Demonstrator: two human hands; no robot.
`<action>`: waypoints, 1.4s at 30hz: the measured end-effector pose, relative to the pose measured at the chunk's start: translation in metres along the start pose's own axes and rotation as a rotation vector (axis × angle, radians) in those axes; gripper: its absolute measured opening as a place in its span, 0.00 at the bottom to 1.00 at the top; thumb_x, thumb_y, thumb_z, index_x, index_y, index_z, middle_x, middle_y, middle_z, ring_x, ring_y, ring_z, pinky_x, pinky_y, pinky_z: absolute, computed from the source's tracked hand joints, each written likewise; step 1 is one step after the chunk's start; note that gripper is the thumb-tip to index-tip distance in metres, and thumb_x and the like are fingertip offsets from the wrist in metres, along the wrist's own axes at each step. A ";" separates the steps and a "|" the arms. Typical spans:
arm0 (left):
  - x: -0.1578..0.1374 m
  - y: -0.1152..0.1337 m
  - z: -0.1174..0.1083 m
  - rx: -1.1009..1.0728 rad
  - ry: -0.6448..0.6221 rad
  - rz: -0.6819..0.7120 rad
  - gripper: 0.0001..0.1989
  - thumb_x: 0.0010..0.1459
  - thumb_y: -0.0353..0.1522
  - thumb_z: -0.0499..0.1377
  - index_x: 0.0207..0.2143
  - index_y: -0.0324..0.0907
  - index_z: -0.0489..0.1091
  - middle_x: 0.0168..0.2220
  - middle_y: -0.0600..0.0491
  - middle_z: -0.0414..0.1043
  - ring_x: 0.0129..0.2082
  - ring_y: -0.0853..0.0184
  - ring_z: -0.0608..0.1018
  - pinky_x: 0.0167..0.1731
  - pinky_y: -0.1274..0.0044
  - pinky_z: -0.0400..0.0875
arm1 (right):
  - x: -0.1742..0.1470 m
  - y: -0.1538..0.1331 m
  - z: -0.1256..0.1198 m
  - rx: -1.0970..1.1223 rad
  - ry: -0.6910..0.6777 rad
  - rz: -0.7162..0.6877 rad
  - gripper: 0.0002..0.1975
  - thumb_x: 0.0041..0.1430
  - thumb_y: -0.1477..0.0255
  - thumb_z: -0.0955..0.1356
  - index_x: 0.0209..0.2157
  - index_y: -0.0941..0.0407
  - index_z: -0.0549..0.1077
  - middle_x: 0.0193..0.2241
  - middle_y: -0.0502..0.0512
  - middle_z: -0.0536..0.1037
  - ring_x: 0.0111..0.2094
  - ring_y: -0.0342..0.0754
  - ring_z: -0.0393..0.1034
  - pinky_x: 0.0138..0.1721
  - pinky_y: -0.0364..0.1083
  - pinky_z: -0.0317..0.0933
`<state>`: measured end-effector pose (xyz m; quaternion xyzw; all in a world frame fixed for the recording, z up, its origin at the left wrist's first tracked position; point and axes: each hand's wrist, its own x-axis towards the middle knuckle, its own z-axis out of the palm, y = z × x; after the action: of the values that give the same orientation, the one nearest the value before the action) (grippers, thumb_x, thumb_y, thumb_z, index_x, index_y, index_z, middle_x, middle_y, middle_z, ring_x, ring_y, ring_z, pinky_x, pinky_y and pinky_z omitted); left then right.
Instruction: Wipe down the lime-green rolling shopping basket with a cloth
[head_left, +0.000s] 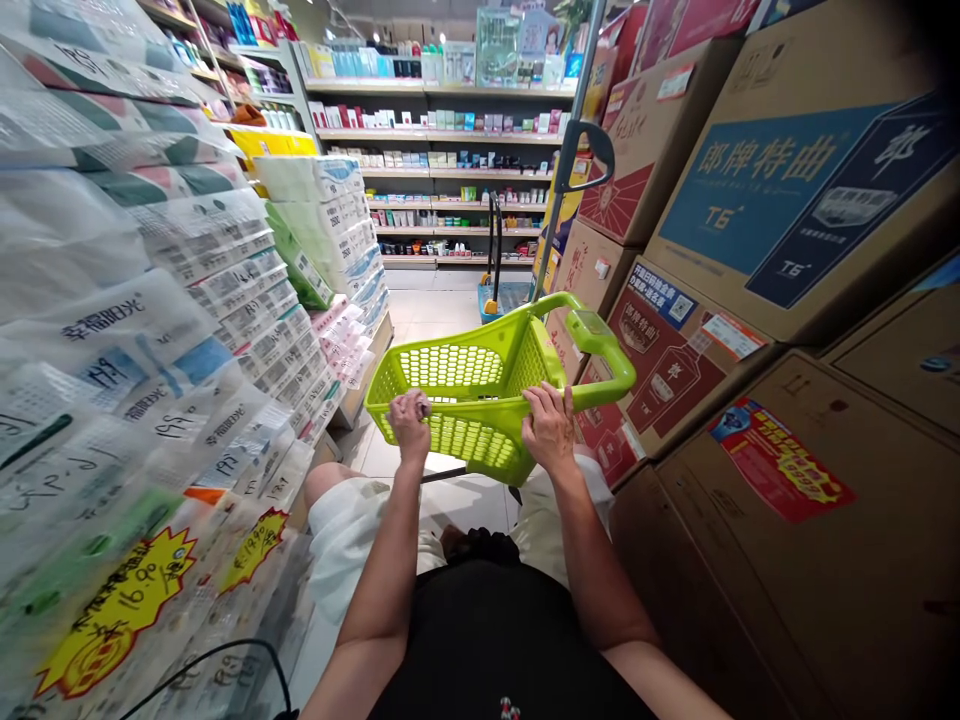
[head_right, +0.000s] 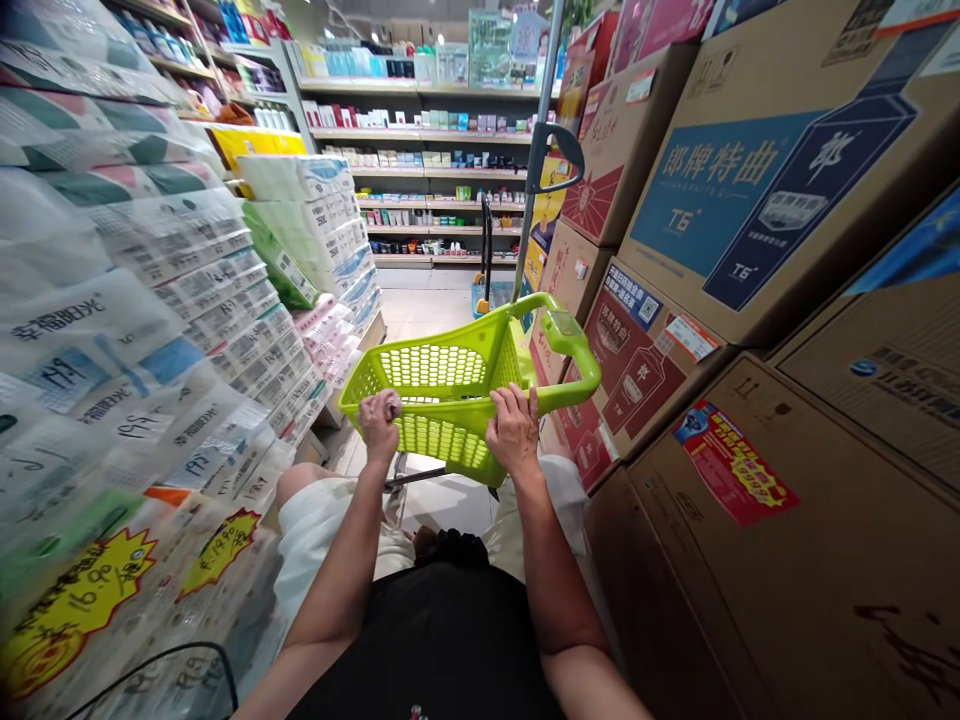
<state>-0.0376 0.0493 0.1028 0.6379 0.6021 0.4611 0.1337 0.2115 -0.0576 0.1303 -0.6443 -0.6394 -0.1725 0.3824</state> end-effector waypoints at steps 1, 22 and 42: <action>-0.005 0.004 0.006 -0.034 -0.054 0.059 0.33 0.48 0.16 0.53 0.54 0.47 0.75 0.54 0.43 0.65 0.56 0.51 0.70 0.60 0.60 0.65 | 0.000 0.001 -0.001 -0.002 0.001 -0.003 0.24 0.58 0.79 0.64 0.55 0.55 0.74 0.55 0.58 0.79 0.65 0.56 0.63 0.76 0.62 0.33; 0.019 -0.061 -0.013 -0.085 0.496 -0.272 0.27 0.53 0.18 0.55 0.56 0.35 0.71 0.52 0.39 0.62 0.57 0.52 0.70 0.64 0.60 0.64 | -0.002 0.002 0.003 -0.035 0.026 -0.010 0.26 0.55 0.80 0.64 0.56 0.57 0.73 0.55 0.58 0.78 0.66 0.54 0.62 0.76 0.62 0.33; 0.026 -0.052 -0.016 0.047 0.300 -0.150 0.26 0.51 0.18 0.53 0.52 0.38 0.73 0.56 0.38 0.69 0.59 0.49 0.71 0.63 0.58 0.62 | -0.002 0.002 0.004 -0.051 0.028 -0.044 0.26 0.54 0.80 0.65 0.56 0.56 0.72 0.55 0.58 0.78 0.65 0.55 0.63 0.76 0.61 0.33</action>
<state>-0.0871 0.0786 0.0851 0.5182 0.6718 0.5257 0.0614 0.2119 -0.0554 0.1261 -0.6371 -0.6434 -0.2061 0.3709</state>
